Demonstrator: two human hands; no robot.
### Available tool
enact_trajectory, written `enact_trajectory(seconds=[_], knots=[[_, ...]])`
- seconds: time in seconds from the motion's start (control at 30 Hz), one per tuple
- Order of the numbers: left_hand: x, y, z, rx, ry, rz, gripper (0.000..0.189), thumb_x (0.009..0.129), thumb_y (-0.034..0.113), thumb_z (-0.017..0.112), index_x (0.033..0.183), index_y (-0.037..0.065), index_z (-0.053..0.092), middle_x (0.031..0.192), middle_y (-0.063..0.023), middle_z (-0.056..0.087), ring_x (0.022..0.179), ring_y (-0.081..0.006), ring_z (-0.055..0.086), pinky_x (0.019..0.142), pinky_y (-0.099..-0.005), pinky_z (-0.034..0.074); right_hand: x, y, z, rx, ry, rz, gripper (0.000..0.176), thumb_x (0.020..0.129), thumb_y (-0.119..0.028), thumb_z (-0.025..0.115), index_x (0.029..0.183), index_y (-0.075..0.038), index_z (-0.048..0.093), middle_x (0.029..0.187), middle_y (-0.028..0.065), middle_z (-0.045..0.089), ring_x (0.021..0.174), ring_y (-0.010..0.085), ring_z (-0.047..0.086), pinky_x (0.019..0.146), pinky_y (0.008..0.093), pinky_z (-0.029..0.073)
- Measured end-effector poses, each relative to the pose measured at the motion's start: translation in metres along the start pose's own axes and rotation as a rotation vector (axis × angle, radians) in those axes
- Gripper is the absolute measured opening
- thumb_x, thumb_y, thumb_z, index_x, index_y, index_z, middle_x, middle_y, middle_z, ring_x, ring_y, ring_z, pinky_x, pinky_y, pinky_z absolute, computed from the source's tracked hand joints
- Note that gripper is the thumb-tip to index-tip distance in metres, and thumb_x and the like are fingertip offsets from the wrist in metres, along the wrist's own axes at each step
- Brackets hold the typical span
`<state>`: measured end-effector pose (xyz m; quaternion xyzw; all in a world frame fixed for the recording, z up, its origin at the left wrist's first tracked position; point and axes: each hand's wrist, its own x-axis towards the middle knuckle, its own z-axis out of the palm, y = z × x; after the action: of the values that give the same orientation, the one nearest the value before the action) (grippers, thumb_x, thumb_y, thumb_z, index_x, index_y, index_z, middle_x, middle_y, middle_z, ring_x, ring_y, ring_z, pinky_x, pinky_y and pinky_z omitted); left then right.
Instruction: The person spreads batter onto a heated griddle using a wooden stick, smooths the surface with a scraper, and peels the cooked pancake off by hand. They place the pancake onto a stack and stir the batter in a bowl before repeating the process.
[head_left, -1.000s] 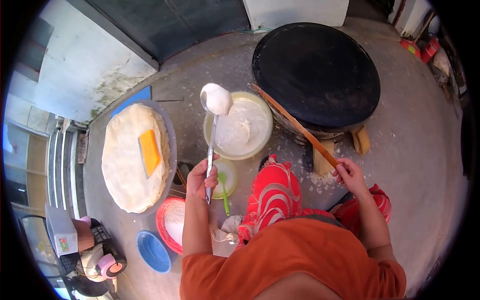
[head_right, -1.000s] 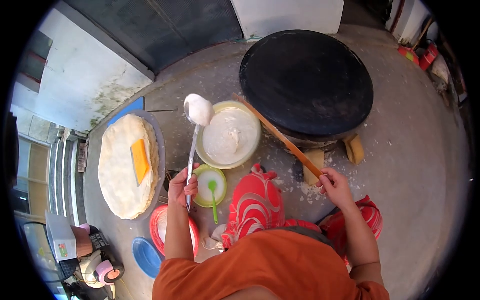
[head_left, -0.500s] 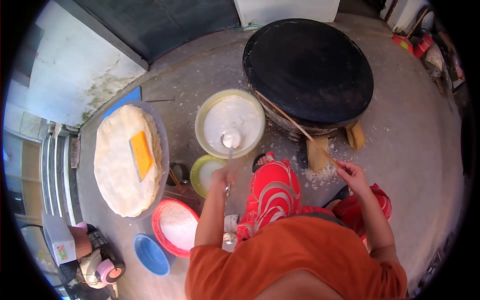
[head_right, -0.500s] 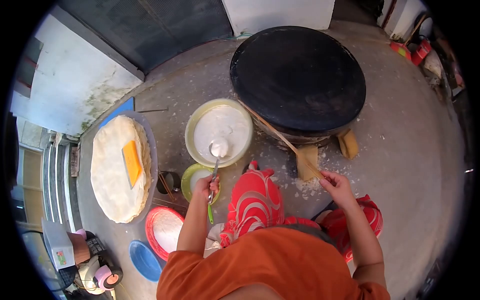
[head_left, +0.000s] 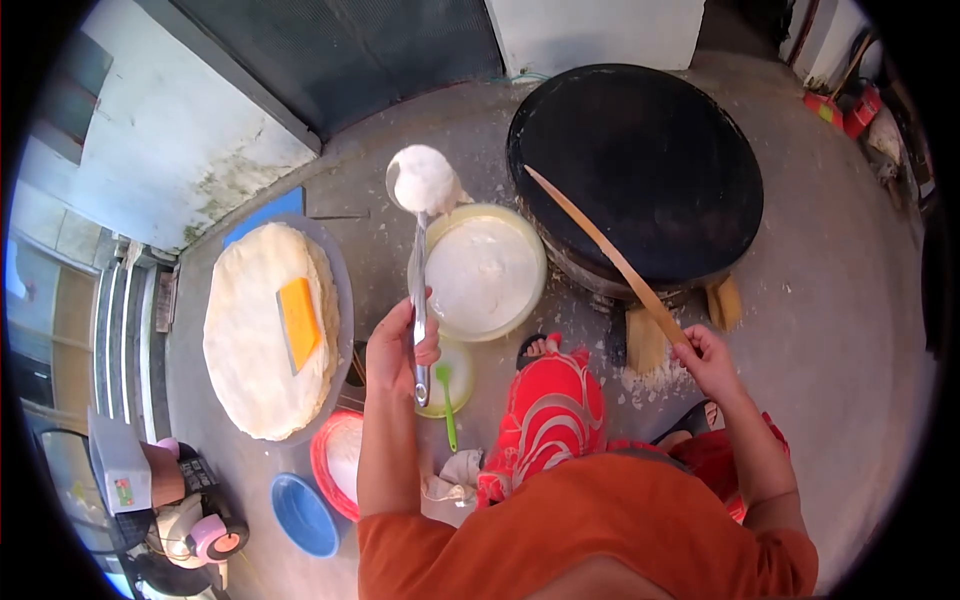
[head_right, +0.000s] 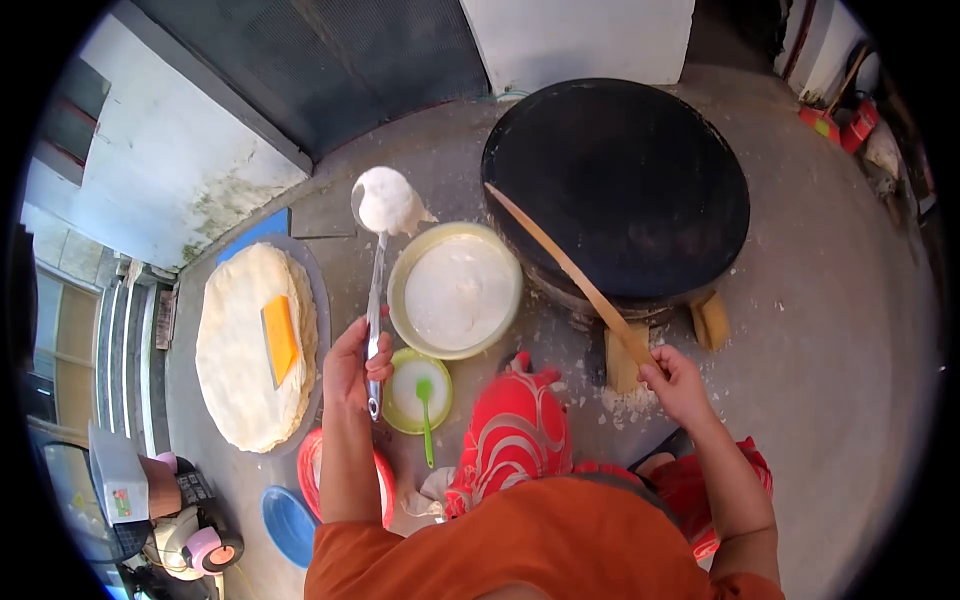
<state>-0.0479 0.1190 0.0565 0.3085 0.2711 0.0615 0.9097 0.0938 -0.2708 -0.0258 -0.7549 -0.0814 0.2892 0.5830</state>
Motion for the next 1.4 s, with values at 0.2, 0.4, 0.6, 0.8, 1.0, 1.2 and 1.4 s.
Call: enact_trajectory(seconds=[0.2, 0.4, 0.6, 0.8, 1.0, 1.2, 1.4], knots=[[0.069, -0.005, 0.065, -0.003, -0.025, 0.070, 0.025, 0.090, 0.026, 0.036, 0.102, 0.007, 0.048, 0.068, -0.0084, 0.050, 0.048, -0.0121, 0.041, 0.040, -0.0222, 0.031, 0.029, -0.012, -0.007, -0.294, 0.243, -0.303, 0.030, 0.077, -0.007, 0.059, 0.107, -0.004, 0.056, 0.077, 0.0094, 0.059, 0.066, 0.0173, 0.055, 0.063, 0.0257, 0.043], [0.157, -0.043, 0.098, 0.088, 0.058, 0.147, 0.015, 0.087, 0.021, 0.040, 0.087, 0.006, 0.043, 0.065, -0.0083, 0.049, 0.047, -0.0126, 0.041, 0.037, -0.0229, 0.032, 0.058, -0.039, -0.009, -0.467, 0.334, -0.462, 0.040, 0.076, -0.006, 0.059, 0.115, -0.010, 0.053, 0.077, 0.0110, 0.057, 0.066, 0.0230, 0.054, 0.062, 0.0275, 0.043], [0.209, -0.085, 0.108, 0.141, 0.089, 0.185, 0.009, 0.087, 0.015, 0.038, 0.087, 0.007, 0.042, 0.063, -0.0062, 0.047, 0.046, -0.0113, 0.043, 0.036, -0.0219, 0.034, 0.088, -0.065, -0.006, -0.542, 0.283, -0.454, 0.043, 0.074, -0.002, 0.056, 0.116, -0.013, 0.053, 0.070, 0.0094, 0.050, 0.059, 0.0244, 0.050, 0.057, 0.0300, 0.041], [0.226, -0.120, 0.094, 0.267, 0.147, 0.197, 0.016, 0.089, 0.010, 0.036, 0.098, 0.008, 0.048, 0.064, -0.0027, 0.046, 0.048, -0.0103, 0.044, 0.040, -0.0225, 0.038, 0.128, -0.066, 0.005, -0.635, 0.198, -0.492, 0.042, 0.072, -0.005, 0.054, 0.113, -0.015, 0.055, 0.071, 0.0088, 0.052, 0.063, 0.0261, 0.053, 0.059, 0.0338, 0.044], [0.199, -0.126, 0.084, 0.420, 0.285, 0.304, 0.036, 0.085, 0.002, 0.045, 0.121, 0.003, 0.043, 0.066, -0.0020, 0.048, 0.049, -0.0088, 0.044, 0.041, -0.0203, 0.036, 0.153, -0.040, -0.001, -0.610, 0.215, -0.472, 0.041, 0.071, -0.006, 0.054, 0.110, -0.015, 0.057, 0.082, 0.0091, 0.058, 0.072, 0.0283, 0.056, 0.064, 0.0352, 0.045], [0.222, -0.123, 0.073, 0.541, 0.232, 0.301, 0.035, 0.085, 0.003, 0.046, 0.120, 0.003, 0.044, 0.062, -0.0017, 0.047, 0.046, -0.0085, 0.043, 0.038, -0.0208, 0.034, 0.158, -0.045, -0.005, -0.621, 0.195, -0.444, 0.039, 0.070, -0.006, 0.054, 0.108, -0.014, 0.058, 0.084, 0.0098, 0.058, 0.075, 0.0291, 0.056, 0.067, 0.0353, 0.046], [0.267, -0.070, 0.094, 0.480, 0.179, 0.200, 0.025, 0.088, 0.011, 0.041, 0.110, 0.002, 0.047, 0.064, -0.0041, 0.048, 0.045, -0.0089, 0.042, 0.036, -0.0221, 0.035, 0.124, -0.076, -0.025, -0.845, 0.322, -0.532, 0.038, 0.071, -0.005, 0.052, 0.107, -0.014, 0.057, 0.069, 0.0087, 0.052, 0.067, 0.0259, 0.055, 0.061, 0.0343, 0.045]])
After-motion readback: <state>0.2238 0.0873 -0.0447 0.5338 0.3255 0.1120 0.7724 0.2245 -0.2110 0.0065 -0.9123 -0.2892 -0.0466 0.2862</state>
